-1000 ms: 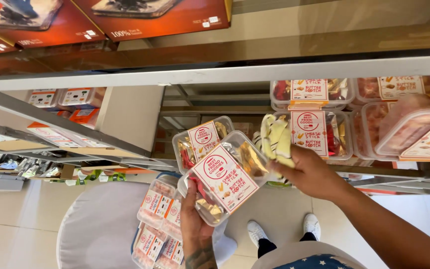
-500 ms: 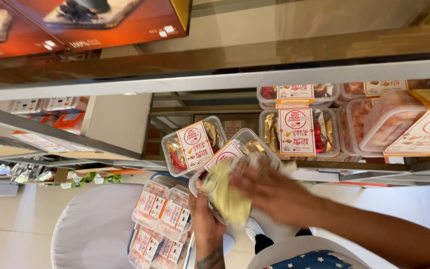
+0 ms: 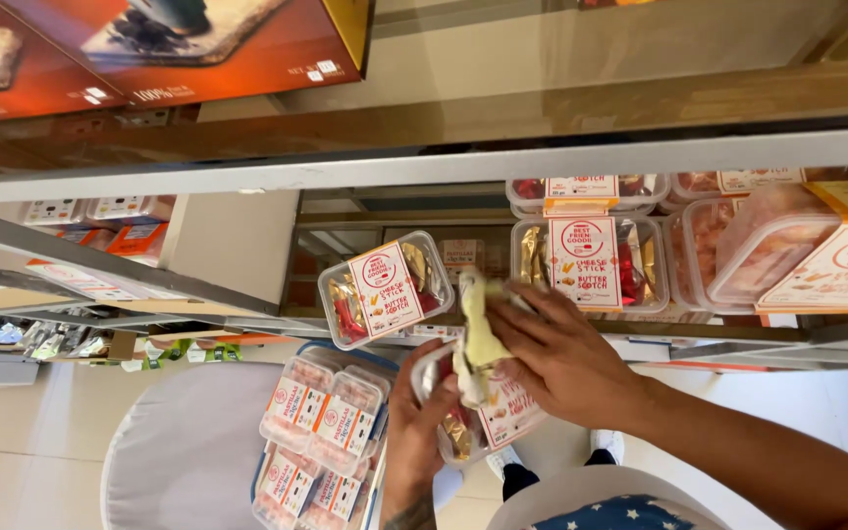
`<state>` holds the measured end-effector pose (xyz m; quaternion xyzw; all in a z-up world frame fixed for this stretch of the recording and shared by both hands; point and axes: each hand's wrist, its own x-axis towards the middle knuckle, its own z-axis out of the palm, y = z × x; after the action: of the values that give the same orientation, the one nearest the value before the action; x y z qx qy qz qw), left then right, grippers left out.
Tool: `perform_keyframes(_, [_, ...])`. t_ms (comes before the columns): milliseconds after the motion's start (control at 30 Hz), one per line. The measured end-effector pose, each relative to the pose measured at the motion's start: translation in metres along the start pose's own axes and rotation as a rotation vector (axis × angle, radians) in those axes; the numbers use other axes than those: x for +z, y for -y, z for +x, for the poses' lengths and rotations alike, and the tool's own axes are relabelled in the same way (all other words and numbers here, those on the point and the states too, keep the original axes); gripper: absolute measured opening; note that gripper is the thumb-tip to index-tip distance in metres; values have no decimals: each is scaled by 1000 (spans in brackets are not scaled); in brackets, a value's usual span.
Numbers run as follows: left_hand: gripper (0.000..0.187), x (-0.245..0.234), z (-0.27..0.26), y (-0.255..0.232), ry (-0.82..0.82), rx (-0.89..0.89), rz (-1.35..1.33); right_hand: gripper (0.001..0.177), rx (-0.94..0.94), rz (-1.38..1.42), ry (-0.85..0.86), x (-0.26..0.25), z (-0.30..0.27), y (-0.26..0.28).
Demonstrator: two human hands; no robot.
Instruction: Wiping down food containers and cleaning the display shelves in a grocery store aisle.
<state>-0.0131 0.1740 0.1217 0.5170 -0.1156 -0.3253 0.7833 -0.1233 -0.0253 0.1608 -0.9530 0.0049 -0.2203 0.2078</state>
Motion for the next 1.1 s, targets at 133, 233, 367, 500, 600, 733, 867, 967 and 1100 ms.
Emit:
perform_keyframes(133, [86, -5, 8, 1, 213, -137, 205, 45, -55, 335, 326, -27, 17, 8])
perform_keyframes(233, [97, 10, 4, -15, 300, -133, 57, 29, 83, 416, 498, -31, 17, -12])
perform_keyframes(367, [116, -2, 6, -26, 300, -82, -304, 38, 433, 607, 671, -26, 3, -65])
perform_keyframes(500, [118, -15, 13, -31, 182, -36, -248, 41, 643, 1016, 428, -5, -32, -64])
perform_keyframes(600, [96, -17, 16, -25, 55, -3, -321, 43, 878, 1162, 259, 1, -47, -43])
perform_keyframes(733, [64, -18, 28, -11, -17, -2, -242, 32, 909, 842, 27, -14, -54, -26])
perform_keyframes(867, [51, 0, 40, -8, -56, -32, -114, 22, 947, 740, -134, -27, -65, -28])
perform_keyframes(967, [45, 20, 51, -8, -92, -114, -84, 23, 959, 829, -262, -37, -61, -22])
perform_keyframes(1100, [42, 35, 70, 5, -72, -138, -125, 23, 984, 703, -333, -48, -57, -18])
